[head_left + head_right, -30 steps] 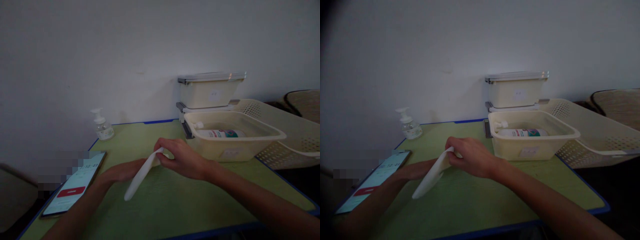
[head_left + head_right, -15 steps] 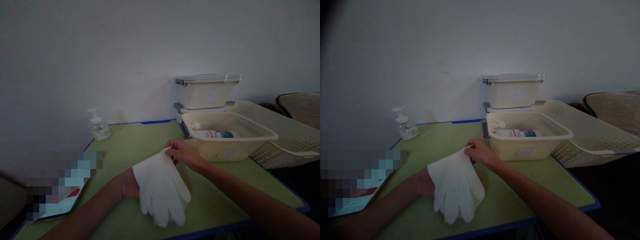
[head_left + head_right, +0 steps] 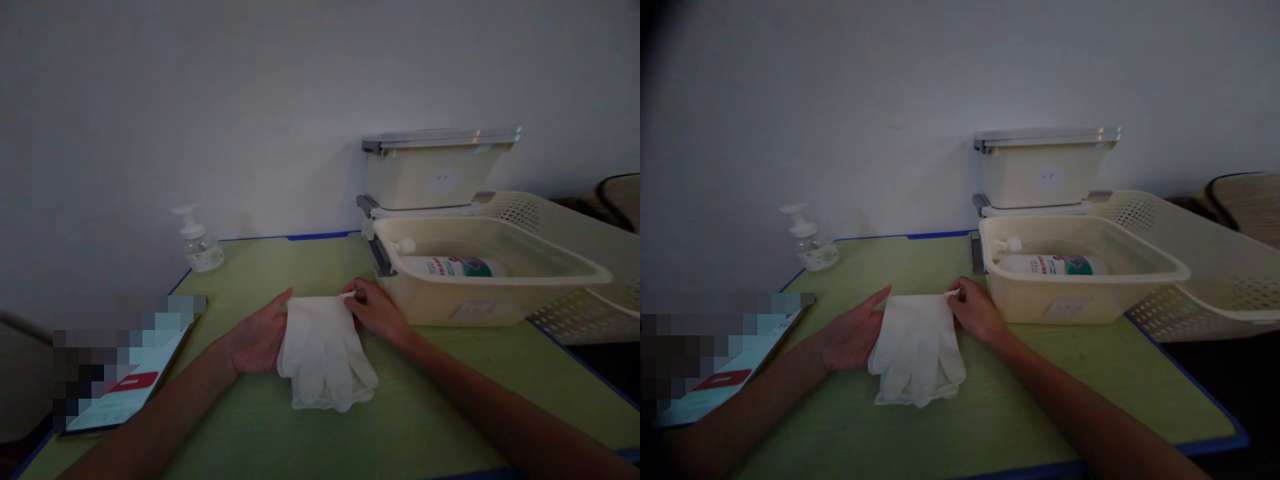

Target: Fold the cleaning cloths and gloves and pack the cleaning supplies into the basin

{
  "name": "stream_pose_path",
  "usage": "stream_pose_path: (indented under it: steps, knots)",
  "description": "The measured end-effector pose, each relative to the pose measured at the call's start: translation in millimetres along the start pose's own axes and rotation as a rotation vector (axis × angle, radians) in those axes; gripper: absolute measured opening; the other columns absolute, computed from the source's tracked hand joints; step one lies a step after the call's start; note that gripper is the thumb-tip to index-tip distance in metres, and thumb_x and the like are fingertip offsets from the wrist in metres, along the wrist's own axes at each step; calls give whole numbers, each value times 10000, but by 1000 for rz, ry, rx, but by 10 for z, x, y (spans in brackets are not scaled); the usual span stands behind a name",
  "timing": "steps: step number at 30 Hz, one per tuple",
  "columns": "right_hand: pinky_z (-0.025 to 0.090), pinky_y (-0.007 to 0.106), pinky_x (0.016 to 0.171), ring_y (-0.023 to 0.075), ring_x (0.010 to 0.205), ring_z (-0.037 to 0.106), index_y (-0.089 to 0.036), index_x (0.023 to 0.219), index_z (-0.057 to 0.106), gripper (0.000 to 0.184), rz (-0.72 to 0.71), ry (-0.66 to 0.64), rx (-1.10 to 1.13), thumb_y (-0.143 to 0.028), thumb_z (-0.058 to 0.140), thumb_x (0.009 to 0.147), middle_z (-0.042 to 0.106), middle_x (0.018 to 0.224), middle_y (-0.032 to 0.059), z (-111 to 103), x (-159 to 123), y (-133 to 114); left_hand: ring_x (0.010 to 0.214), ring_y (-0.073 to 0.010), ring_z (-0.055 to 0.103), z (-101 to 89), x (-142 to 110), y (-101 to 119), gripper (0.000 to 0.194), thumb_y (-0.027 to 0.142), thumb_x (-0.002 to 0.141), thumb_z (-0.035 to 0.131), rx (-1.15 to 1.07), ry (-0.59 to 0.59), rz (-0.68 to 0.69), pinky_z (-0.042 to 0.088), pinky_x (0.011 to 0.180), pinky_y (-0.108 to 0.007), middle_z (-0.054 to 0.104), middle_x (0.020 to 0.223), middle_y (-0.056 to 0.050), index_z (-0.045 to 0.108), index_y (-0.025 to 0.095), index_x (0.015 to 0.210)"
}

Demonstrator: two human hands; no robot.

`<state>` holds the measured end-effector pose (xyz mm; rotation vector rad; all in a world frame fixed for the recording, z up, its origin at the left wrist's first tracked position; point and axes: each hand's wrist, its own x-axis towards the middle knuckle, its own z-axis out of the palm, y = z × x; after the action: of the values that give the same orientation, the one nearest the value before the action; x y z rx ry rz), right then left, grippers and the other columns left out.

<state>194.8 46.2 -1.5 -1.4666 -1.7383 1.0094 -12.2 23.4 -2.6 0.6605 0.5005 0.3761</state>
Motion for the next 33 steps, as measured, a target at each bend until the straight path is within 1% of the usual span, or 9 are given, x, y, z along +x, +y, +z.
stream_pose_path:
  steps: [4, 7, 11, 16, 18, 24, 26, 29, 33]
  knots:
    - [317, 200, 466, 105, 520, 468, -181, 798, 472, 98, -65, 74, -48, -91, 442, 774, 473, 560, -47, 20, -9, 24, 1003, -233, 593, -2, -14, 3, 472, 317, 741, 581, 123, 187, 53, 404, 891, -341, 647, 1062, -107, 514, 85, 1147]
    - [334, 201, 472, 109, 520, 487, -186, 846, 465, 97, -88, 107, -63, -109, 441, 792, 477, 571, -46, 38, -4, 29, 920, -213, 624, 7, -4, -15, 510, 201, 670, 662, 259, 348, 158, 448, 816, -319, 653, 1052, -100, 506, 117, 1148]
    - [395, 209, 469, 114, 489, 534, -186, 957, 445, 145, -78, 53, 11, -146, 391, 829, 509, 583, -42, 51, 7, 38, 971, -238, 600, -20, 23, -36, 581, 241, 646, 699, 527, 431, 312, 470, 775, -328, 622, 1104, -95, 455, 158, 1167]
    - [414, 223, 514, 123, 551, 556, -177, 1090, 402, 359, -109, 30, -31, -161, 520, 752, 552, 661, -26, 31, -4, 29, 1004, -293, 568, -29, 73, -23, 651, 267, 558, 725, 881, 769, 516, 445, 854, -414, 602, 1070, -107, 425, 132, 1120]
    - [402, 216, 520, 118, 571, 549, -179, 1120, 391, 441, -108, 33, -68, -131, 556, 713, 554, 682, -26, 22, -9, 18, 986, -304, 579, -16, 76, -16, 673, 282, 537, 732, 830, 790, 505, 463, 826, -421, 607, 1049, -112, 410, 136, 1109]
    - [371, 203, 495, 105, 561, 519, -169, 1089, 415, 461, -79, -6, -120, -36, 539, 666, 544, 678, -31, -2, -20, 3, 978, -272, 602, 46, 46, -49, 672, 265, 571, 733, 562, 625, 381, 509, 731, -352, 607, 1086, -115, 369, 165, 1127]
    - [373, 207, 500, 111, 565, 524, -169, 1089, 417, 453, -88, 8, -138, -34, 533, 673, 534, 648, -39, -5, -30, 5, 928, -257, 618, 89, 56, -41, 675, 252, 584, 718, 576, 687, 358, 510, 706, -338, 625, 1035, -103, 365, 162, 1152]
    - [399, 221, 541, 125, 602, 545, -163, 1109, 415, 439, -129, 26, -168, -48, 535, 702, 533, 635, -37, 5, -43, 15, 730, -197, 632, 134, 82, 4, 739, 208, 637, 652, 693, 897, 341, 491, 601, -291, 632, 850, -44, 277, 137, 1270]
    - [433, 241, 601, 104, 641, 547, -155, 1084, 431, 397, -191, 79, -192, -61, 548, 716, 565, 910, 48, 30, -48, 36, 485, -109, 499, 75, 91, 57, 685, 169, 676, 567, 976, 1035, 408, 378, 467, -222, 506, 607, 71, 271, 108, 1291]
